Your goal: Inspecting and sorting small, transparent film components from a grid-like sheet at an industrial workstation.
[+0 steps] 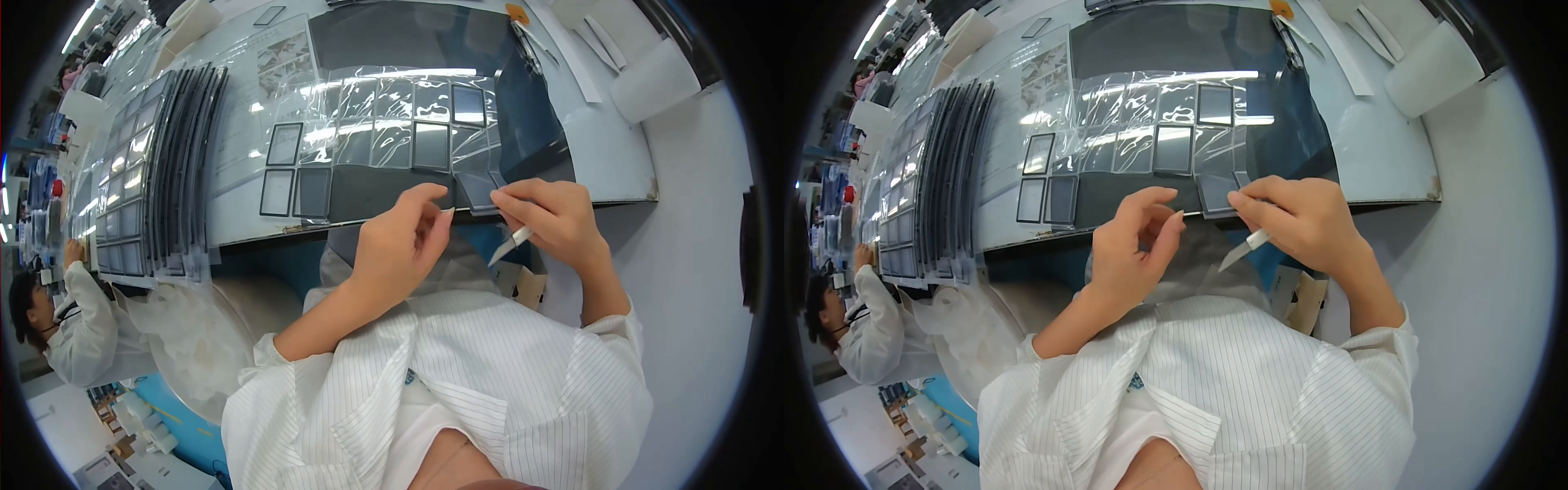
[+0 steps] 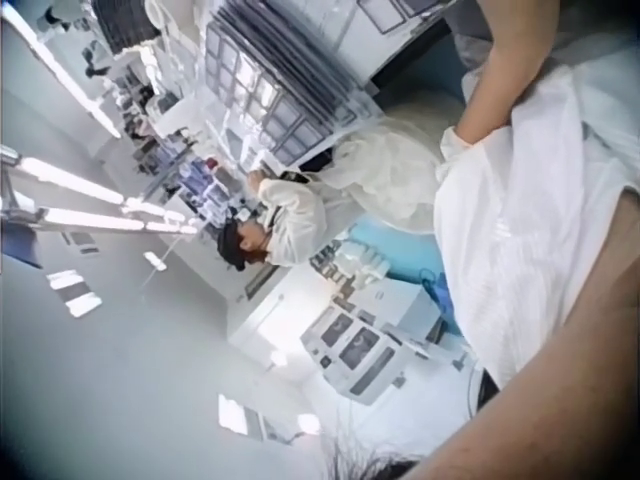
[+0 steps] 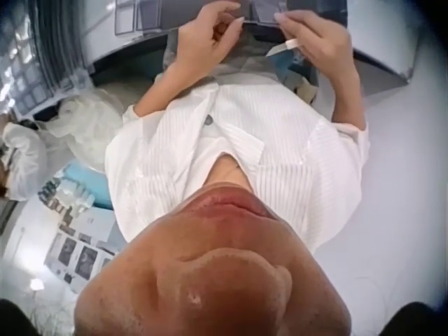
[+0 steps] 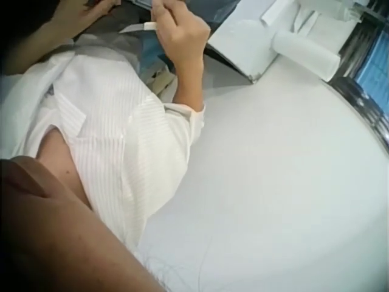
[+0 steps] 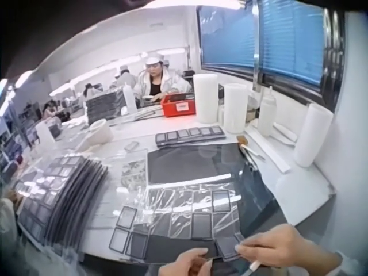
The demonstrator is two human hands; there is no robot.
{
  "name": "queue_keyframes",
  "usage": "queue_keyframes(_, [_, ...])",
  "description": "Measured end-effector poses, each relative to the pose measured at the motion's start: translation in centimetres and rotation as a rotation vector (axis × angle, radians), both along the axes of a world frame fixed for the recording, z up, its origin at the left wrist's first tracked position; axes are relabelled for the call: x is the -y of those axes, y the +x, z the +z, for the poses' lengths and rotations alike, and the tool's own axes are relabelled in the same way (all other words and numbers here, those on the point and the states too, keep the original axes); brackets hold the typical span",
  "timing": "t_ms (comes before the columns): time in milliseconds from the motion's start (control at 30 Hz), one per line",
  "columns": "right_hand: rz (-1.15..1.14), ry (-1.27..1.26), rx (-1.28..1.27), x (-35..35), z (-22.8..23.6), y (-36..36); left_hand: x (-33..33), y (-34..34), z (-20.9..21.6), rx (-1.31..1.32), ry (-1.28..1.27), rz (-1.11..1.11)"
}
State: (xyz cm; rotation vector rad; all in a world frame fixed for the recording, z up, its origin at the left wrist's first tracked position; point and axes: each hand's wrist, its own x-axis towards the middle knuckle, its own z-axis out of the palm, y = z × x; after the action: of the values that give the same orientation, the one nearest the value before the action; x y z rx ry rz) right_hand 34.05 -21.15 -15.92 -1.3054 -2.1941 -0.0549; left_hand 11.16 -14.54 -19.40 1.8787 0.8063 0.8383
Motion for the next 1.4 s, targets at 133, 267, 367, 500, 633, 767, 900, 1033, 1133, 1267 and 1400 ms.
queue_keyframes(133, [-0.06, -0.31, -0.167, 2.2, 0.7, -0.7, 1.1, -0.5, 0.1, 0.158, -0.549, -0.149])
queue_keyframes(267, [0.019, -0.279, -0.082, 2.7, 0.8, -0.9, 1.6, 1.2, -0.9, 0.414, -0.807, -0.199])
queue_keyframes(367, [-0.03, -0.262, -0.094, 2.7, 1.8, -1.3, 1.0, 1.6, -1.6, 0.405, -0.783, -0.237])
queue_keyframes(500, [-0.297, -0.286, -0.191, 2.7, 1.8, -1.7, 0.8, 1.2, -1.3, 0.365, -0.782, -0.279])
queue_keyframes(633, [-0.243, -0.264, -0.179, 3.1, 0.8, -1.6, 0.8, 0.7, -1.9, 0.287, -0.793, -0.319])
queue_keyframes(767, [-0.212, -0.285, -0.16, 3.2, 0.7, -2.3, 0.7, 0.2, -1.3, 0.194, -0.814, -0.358])
queue_keyframes(900, [-0.152, -0.281, -0.119, 2.7, 0.4, -2.6, 0.1, -0.1, -0.9, 0.151, -0.786, -0.391])
queue_keyframes(1033, [-0.153, -0.253, -0.113, 2.4, 0.5, -2.8, -0.2, -0.3, -1.1, 0.141, -0.821, -0.41])
queue_keyframes(1133, [-0.15, -0.267, -0.119, 2.3, 0.6, -3.0, -0.1, -0.3, -1.1, 0.145, -0.829, -0.407])
queue_keyframes(1267, [-0.149, -0.27, -0.092, 2.2, 0.7, -3.2, -0.2, -0.4, -1.1, 0.148, -0.823, -0.407])
queue_keyframes(1400, [-0.14, -0.282, -0.075, 1.6, 0.8, -3.8, -0.1, -0.2, -1.0, 0.162, -0.857, -0.415])
